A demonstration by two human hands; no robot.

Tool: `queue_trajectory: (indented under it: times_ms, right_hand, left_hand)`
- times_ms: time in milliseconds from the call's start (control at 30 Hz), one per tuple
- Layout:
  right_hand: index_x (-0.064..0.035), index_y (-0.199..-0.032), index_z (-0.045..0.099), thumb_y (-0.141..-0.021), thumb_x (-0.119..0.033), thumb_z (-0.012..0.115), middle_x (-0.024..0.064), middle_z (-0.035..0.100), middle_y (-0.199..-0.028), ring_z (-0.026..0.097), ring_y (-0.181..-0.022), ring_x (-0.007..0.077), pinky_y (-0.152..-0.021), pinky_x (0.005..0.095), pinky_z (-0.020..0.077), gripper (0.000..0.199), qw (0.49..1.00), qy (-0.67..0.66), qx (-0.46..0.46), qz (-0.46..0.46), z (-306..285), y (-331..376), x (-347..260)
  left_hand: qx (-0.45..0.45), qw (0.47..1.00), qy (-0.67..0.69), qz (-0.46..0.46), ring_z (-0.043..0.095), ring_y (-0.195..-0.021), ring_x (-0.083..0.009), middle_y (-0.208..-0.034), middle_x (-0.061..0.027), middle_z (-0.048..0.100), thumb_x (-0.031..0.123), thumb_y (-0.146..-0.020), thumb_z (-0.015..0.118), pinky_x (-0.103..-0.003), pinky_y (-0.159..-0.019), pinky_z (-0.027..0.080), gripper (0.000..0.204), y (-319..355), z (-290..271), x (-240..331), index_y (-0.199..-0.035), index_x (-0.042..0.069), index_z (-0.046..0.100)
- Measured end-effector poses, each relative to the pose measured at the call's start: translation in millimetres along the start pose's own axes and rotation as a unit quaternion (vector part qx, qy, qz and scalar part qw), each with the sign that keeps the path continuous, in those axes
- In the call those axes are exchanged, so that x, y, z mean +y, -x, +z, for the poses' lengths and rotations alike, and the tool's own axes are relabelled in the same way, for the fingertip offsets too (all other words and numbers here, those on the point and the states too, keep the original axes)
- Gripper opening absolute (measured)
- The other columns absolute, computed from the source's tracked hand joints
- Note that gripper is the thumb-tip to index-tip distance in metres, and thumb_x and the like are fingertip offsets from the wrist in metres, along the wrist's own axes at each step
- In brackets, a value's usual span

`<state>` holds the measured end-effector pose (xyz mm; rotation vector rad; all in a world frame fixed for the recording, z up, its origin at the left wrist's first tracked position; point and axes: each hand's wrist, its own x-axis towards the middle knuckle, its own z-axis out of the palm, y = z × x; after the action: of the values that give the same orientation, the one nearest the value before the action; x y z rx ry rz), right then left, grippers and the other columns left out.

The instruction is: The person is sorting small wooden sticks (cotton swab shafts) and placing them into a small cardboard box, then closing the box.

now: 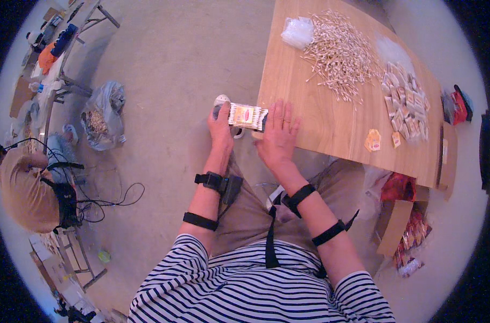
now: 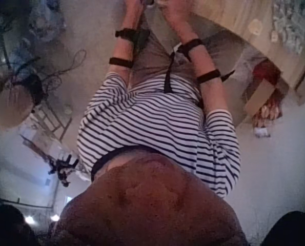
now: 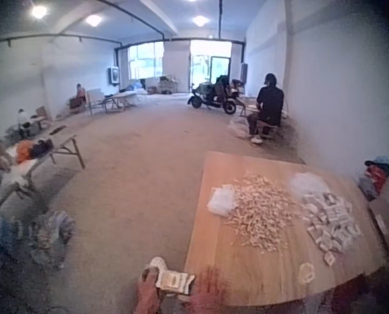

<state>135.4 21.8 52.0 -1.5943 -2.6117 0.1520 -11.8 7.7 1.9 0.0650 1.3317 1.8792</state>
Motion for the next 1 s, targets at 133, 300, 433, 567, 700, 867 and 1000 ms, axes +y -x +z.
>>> queue_trajectory:
  times_ms: [133, 300, 433, 567, 700, 867, 1000]
  right_hand:
    - [-0.0006, -0.147, 0.035, -0.072, -0.036, 0.079, 0.0141, 0.018, -0.160, 0.013, -0.149, 0.0340, -0.117, 0.0600, 0.0120, 0.094, 0.999, 0.002, -0.040, -0.015, -5.8, -3.1, -5.3]
    - [-0.0007, -0.147, 0.034, -0.070, -0.037, 0.080, 0.0137, 0.017, -0.161, 0.013, -0.149, 0.0329, -0.117, 0.0596, 0.0126, 0.097, 0.999, -0.025, -0.015, -0.031, -2.7, -3.3, -2.7]
    - [0.0003, -0.149, 0.027, -0.070, -0.037, 0.080, 0.0156, 0.016, -0.161, 0.013, -0.149, 0.0327, -0.116, 0.0597, 0.0134, 0.103, 0.999, -0.031, -0.002, -0.009, -0.4, 3.1, 3.5]
    - [0.0009, -0.150, 0.023, -0.070, -0.038, 0.080, 0.0166, 0.016, -0.161, 0.012, -0.149, 0.0329, -0.116, 0.0602, 0.0134, 0.106, 1.000, -0.021, -0.010, -0.009, -4.2, 1.2, -0.2]
    - [0.0000, -0.150, 0.028, -0.070, -0.039, 0.080, 0.0160, 0.018, -0.160, 0.012, -0.149, 0.0334, -0.116, 0.0610, 0.0137, 0.103, 1.000, -0.007, -0.008, -0.005, -6.4, 0.4, -4.3]
    - [-0.0014, -0.148, 0.033, -0.070, -0.038, 0.079, 0.0147, 0.021, -0.159, 0.015, -0.148, 0.0341, -0.115, 0.0615, 0.0147, 0.098, 0.999, 0.008, -0.007, -0.033, -4.4, -2.7, -7.5]
    - [0.0007, -0.150, 0.024, -0.067, -0.034, 0.082, 0.0154, 0.017, -0.160, 0.013, -0.149, 0.0341, -0.116, 0.0607, 0.0128, 0.107, 0.999, -0.015, 0.008, -0.043, 3.3, -5.3, -14.2]
  left_hand:
    - [-0.002, 1.000, -0.006, 0.000, 0.063, -0.078, -0.0118, -0.091, -0.0028, 0.064, 0.020, -0.094, 0.065, -0.029, -0.069, 0.052, 0.021, 4.8, 2.8, 2.3, -0.103, 0.002, 0.061]
    - [-0.012, 1.000, -0.017, 0.015, 0.062, -0.075, -0.0108, -0.089, -0.0021, 0.064, 0.020, -0.095, 0.064, -0.028, -0.067, 0.051, 0.019, 3.0, -0.7, 2.6, -0.102, 0.002, 0.061]
    - [-0.013, 0.999, -0.032, 0.031, 0.061, -0.075, -0.0100, -0.088, -0.0017, 0.064, 0.020, -0.095, 0.064, -0.027, -0.067, 0.051, 0.020, 1.5, -3.4, 3.1, -0.102, 0.002, 0.062]
    - [-0.007, 0.999, -0.033, 0.030, 0.061, -0.075, -0.0098, -0.088, -0.0014, 0.064, 0.020, -0.095, 0.064, -0.027, -0.066, 0.050, 0.020, 1.9, -4.2, 1.7, -0.102, 0.002, 0.062]
    - [-0.017, 0.999, -0.030, 0.033, 0.061, -0.076, -0.0098, -0.090, -0.0014, 0.064, 0.019, -0.095, 0.064, -0.027, -0.066, 0.050, 0.019, 0.5, -5.5, -0.6, -0.103, 0.002, 0.062]
    - [-0.013, 0.999, -0.028, 0.026, 0.061, -0.077, -0.0100, -0.090, -0.0017, 0.064, 0.021, -0.095, 0.065, -0.027, -0.067, 0.051, 0.021, 6.0, 0.2, 4.1, -0.103, 0.002, 0.062]
    - [-0.005, 0.999, -0.028, 0.025, 0.062, -0.078, -0.0108, -0.091, -0.0022, 0.064, 0.022, -0.095, 0.065, -0.028, -0.068, 0.051, 0.023, 5.6, 0.7, 3.9, -0.106, 0.002, 0.061]
